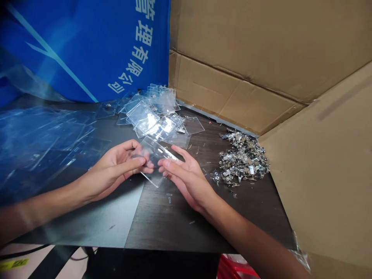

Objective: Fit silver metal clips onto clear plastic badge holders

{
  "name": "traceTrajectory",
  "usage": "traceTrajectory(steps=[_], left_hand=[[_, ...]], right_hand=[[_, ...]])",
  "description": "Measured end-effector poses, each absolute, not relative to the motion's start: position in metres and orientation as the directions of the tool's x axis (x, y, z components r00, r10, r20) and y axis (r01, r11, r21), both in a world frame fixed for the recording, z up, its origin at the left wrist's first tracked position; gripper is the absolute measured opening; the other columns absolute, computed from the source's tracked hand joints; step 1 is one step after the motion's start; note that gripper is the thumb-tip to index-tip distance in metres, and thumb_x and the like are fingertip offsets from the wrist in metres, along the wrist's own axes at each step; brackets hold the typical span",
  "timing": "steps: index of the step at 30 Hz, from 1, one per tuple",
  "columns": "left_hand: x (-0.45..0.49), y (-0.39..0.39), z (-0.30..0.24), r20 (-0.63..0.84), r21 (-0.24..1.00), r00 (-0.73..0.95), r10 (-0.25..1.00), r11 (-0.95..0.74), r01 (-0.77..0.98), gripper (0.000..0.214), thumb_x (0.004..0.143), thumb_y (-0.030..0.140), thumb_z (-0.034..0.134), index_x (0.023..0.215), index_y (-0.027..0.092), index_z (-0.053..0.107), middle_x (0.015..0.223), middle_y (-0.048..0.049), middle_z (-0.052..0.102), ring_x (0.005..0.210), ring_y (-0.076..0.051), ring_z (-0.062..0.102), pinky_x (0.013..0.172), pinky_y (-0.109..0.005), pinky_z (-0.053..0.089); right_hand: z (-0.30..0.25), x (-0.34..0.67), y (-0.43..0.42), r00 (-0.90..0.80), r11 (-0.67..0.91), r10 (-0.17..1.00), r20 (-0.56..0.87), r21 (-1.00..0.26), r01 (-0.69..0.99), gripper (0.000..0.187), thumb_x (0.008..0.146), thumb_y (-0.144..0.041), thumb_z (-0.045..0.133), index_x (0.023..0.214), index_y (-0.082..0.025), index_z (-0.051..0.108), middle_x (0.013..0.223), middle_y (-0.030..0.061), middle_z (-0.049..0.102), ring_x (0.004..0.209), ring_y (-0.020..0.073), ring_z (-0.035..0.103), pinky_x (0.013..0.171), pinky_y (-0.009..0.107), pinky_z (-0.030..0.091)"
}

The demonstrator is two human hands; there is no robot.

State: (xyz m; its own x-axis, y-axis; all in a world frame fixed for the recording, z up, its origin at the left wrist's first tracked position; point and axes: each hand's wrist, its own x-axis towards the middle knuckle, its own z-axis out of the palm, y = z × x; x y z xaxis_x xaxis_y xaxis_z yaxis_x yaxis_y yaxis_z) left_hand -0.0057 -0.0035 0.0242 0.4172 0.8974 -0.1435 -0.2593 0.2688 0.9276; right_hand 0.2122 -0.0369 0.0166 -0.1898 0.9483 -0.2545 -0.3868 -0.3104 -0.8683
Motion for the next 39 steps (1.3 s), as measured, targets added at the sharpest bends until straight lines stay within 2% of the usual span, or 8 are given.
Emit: traceTrajectory(steps=[2, 5, 14, 20, 28, 31, 34, 39], left_hand=[[-0.005, -0.004, 0.025, -0.150, 0.906, 0.407, 0.901, 0.290, -0.308, 0.046, 0.078, 0.030, 0.101, 0.086, 0.018, 0.058, 0.092, 0.0016, 0.067, 0.084, -0.012, 0.072, 0.087, -0.030, 0.067], [-0.004, -0.005, 0.024, -0.138, 0.909, 0.429, 0.893, 0.286, -0.304, 0.047, 0.078, 0.032, 0.101, 0.084, 0.017, 0.057, 0.090, 0.0012, 0.067, 0.086, -0.013, 0.073, 0.086, -0.028, 0.064], [-0.010, -0.001, 0.023, -0.148, 0.989, 0.517, 0.843, 0.124, 0.081, 0.031, 0.097, 0.045, 0.072, 0.087, 0.019, 0.060, 0.080, 0.0003, 0.065, 0.075, -0.014, 0.060, 0.076, -0.030, 0.047], [-0.011, -0.002, 0.023, -0.130, 0.972, 0.573, 0.809, -0.011, 0.236, 0.027, 0.097, 0.044, 0.066, 0.088, 0.021, 0.057, 0.080, 0.0016, 0.059, 0.076, -0.016, 0.059, 0.074, -0.032, 0.044], [-0.016, -0.004, 0.023, -0.077, 0.924, 0.562, 0.824, -0.152, 0.350, 0.023, 0.101, 0.040, 0.061, 0.089, 0.020, 0.058, 0.082, 0.0019, 0.057, 0.076, -0.016, 0.052, 0.071, -0.031, 0.041], [-0.017, -0.007, 0.026, -0.004, 0.876, 0.578, 0.816, -0.276, 0.395, 0.018, 0.102, 0.034, 0.060, 0.090, 0.020, 0.059, 0.085, 0.0008, 0.061, 0.076, -0.016, 0.055, 0.071, -0.031, 0.043], [-0.020, -0.003, 0.034, 0.105, 0.785, 0.620, 0.777, -0.448, 0.428, 0.018, 0.104, 0.029, 0.057, 0.089, 0.020, 0.061, 0.089, -0.0010, 0.065, 0.078, -0.016, 0.058, 0.073, -0.031, 0.045], [-0.050, 0.039, 0.052, 0.254, 0.431, 0.598, 0.760, -0.642, 0.634, 0.024, 0.106, 0.032, 0.052, 0.096, 0.017, 0.068, 0.098, -0.0084, 0.069, 0.090, -0.023, 0.065, 0.083, -0.037, 0.048]], right_hand=[[0.016, 0.208, -0.041, -0.183, -0.361, 0.932, -0.313, -0.847, -0.390, 0.080, 0.069, -0.036, 0.103, 0.137, -0.024, 0.061, 0.101, 0.0051, 0.080, 0.090, 0.0201, 0.074, 0.088, 0.036, 0.060], [0.015, 0.206, -0.042, -0.186, -0.372, 0.925, -0.330, -0.883, -0.285, 0.054, 0.070, -0.033, 0.101, 0.114, -0.019, 0.073, 0.092, 0.0056, 0.080, 0.083, 0.0180, 0.073, 0.081, 0.033, 0.059], [0.058, 0.247, 0.031, 0.120, -0.241, 0.961, -0.248, -0.968, -0.072, 0.007, 0.088, -0.018, 0.074, 0.093, -0.018, 0.079, 0.083, 0.0020, 0.066, 0.066, 0.0108, 0.055, 0.056, 0.022, 0.046], [0.080, 0.258, 0.117, 0.205, -0.319, 0.935, -0.289, -0.938, 0.135, 0.027, 0.093, 0.000, 0.053, 0.080, -0.017, 0.070, 0.069, -0.0009, 0.050, 0.055, 0.0099, 0.037, 0.045, 0.023, 0.030], [0.053, 0.265, 0.136, 0.328, -0.362, 0.920, -0.216, -0.787, 0.499, 0.016, 0.086, -0.005, 0.071, 0.074, -0.016, 0.070, 0.065, 0.0003, 0.058, 0.056, 0.0123, 0.045, 0.057, 0.028, 0.041], [0.052, 0.272, 0.127, 0.370, -0.336, 0.923, -0.107, -0.692, 0.639, 0.003, 0.084, -0.013, 0.078, 0.086, -0.015, 0.078, 0.072, 0.0024, 0.066, 0.067, 0.0174, 0.057, 0.073, 0.033, 0.050], [0.057, 0.279, 0.113, 0.383, -0.314, 0.924, -0.015, -0.602, 0.734, 0.016, 0.086, -0.021, 0.079, 0.101, -0.016, 0.083, 0.085, 0.0070, 0.075, 0.084, 0.0241, 0.068, 0.090, 0.038, 0.054], [0.059, 0.299, 0.066, 0.246, -0.202, 0.966, 0.074, -0.372, 0.906, 0.026, 0.094, -0.031, 0.072, 0.112, -0.018, 0.085, 0.100, 0.0110, 0.084, 0.092, 0.0290, 0.076, 0.090, 0.041, 0.055]])
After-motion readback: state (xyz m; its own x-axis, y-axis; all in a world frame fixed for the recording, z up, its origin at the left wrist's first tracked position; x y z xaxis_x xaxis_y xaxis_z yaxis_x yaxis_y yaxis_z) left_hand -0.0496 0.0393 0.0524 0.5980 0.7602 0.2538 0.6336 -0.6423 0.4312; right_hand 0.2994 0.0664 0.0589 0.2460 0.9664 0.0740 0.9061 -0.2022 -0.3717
